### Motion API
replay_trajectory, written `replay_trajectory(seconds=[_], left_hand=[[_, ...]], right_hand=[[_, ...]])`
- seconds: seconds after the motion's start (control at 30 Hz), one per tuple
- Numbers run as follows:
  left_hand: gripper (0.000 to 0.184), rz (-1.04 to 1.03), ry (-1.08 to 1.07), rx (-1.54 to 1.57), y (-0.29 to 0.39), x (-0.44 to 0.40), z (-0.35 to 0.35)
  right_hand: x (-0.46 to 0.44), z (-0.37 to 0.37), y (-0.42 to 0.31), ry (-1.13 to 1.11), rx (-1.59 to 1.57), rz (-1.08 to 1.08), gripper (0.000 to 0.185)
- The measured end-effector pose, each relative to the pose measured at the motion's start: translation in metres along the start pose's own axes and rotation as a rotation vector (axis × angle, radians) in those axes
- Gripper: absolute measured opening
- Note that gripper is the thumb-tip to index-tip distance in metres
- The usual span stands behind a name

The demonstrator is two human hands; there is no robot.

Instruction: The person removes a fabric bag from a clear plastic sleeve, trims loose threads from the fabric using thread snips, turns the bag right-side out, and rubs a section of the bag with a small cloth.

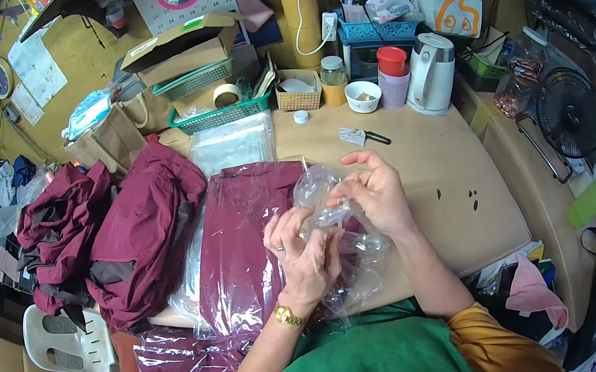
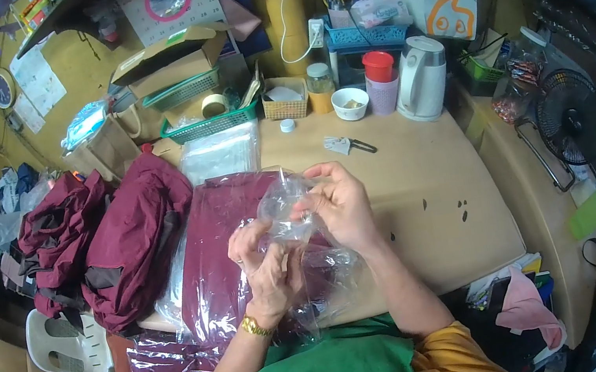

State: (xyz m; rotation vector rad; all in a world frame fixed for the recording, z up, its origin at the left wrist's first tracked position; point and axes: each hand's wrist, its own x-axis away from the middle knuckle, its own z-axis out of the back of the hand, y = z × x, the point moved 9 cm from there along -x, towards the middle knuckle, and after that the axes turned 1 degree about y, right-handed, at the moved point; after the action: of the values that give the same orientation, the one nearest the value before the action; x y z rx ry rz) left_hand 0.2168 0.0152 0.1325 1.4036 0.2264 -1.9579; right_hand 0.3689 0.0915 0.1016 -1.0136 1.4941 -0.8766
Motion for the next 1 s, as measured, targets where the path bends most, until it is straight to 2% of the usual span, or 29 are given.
replay_trajectory(seconds=[0.03,0.07,0.13,0.17,0.2,0.23,0.27,0.3,0.33,0.4,0.43,0.53,0.57,0.6,0.67,0.7,0.73,0.8,0.83,0.87,0.93,0.97,1.0], left_hand=[[0.017,0.021,-0.052,0.080,-0.003,0.006,-0.002],[0.017,0.022,-0.055,0.083,-0.002,0.007,0.001],[0.019,0.078,-0.270,0.243,0.000,0.008,-0.006],[0.018,0.179,-0.317,0.324,-0.004,0.007,-0.007],[0.018,0.180,-0.314,0.320,-0.008,0.008,-0.008],[0.017,0.467,-0.317,0.591,-0.030,0.018,-0.016],[0.016,0.533,-0.289,0.686,-0.038,0.018,-0.014],[0.015,0.599,-0.254,0.781,-0.045,0.018,-0.011],[0.015,0.601,-0.251,0.779,-0.044,0.009,-0.003],[0.014,0.390,-0.361,0.422,-0.021,-0.013,0.018],[0.014,0.354,-0.369,0.403,-0.011,-0.017,0.021],[0.012,0.438,-0.364,0.450,0.005,-0.019,0.018],[0.024,0.323,-0.254,0.526,0.005,-0.016,0.013],[0.024,0.325,-0.253,0.524,0.007,-0.012,0.005],[0.038,0.368,-0.098,0.564,0.004,-0.008,0.001],[0.051,0.444,-0.162,0.556,-0.003,0.006,-0.008],[0.051,0.444,-0.160,0.556,-0.010,0.016,-0.014],[0.053,0.262,-0.260,0.387,-0.006,0.025,-0.025],[0.046,0.365,-0.257,0.410,-0.013,0.033,-0.027],[0.046,0.364,-0.259,0.410,-0.014,0.034,-0.028],[0.034,0.431,-0.225,0.455,-0.024,0.036,-0.032],[0.027,0.581,-0.267,0.511,-0.034,0.042,-0.038],[0.027,0.581,-0.265,0.510,-0.038,0.040,-0.038]], right_hand=[[0.000,0.008,0.002,0.086,-0.226,-0.007,0.025],[-0.001,0.011,0.004,0.090,-0.225,-0.008,0.025],[0.000,0.025,0.019,0.178,-0.596,-0.093,0.022],[0.002,0.022,0.008,0.102,-0.593,0.009,0.025],[0.006,0.020,0.006,0.098,-0.594,0.007,0.025],[0.016,0.009,-0.026,-0.030,-0.186,0.269,0.024],[0.035,-0.014,-0.055,-0.155,0.227,0.519,0.024],[0.045,-0.027,-0.072,-0.143,0.470,0.498,0.027],[0.046,-0.029,-0.070,-0.147,0.469,0.498,0.027],[0.062,-0.039,-0.077,-0.101,0.749,0.760,0.030],[0.065,-0.041,-0.076,-0.086,0.751,0.800,0.028],[0.062,-0.040,-0.063,-0.076,0.628,0.682,0.023],[0.060,-0.037,-0.054,-0.048,0.473,0.579,0.022],[0.063,-0.040,-0.050,-0.051,0.472,0.578,0.022],[0.055,-0.027,-0.028,0.023,0.179,0.322,0.015],[0.053,-0.023,-0.025,0.065,0.160,0.205,0.009],[0.052,-0.022,-0.024,0.063,0.161,0.206,0.009],[0.053,-0.011,-0.024,0.122,0.106,0.271,0.006],[0.055,-0.008,-0.017,0.132,0.123,0.259,0.006],[0.056,-0.007,-0.014,0.133,0.123,0.258,0.006],[0.060,-0.009,-0.016,0.142,0.242,0.311,0.003],[0.060,-0.007,-0.016,0.140,0.242,0.310,0.003],[0.060,-0.008,-0.022,0.122,0.313,0.373,0.006]])
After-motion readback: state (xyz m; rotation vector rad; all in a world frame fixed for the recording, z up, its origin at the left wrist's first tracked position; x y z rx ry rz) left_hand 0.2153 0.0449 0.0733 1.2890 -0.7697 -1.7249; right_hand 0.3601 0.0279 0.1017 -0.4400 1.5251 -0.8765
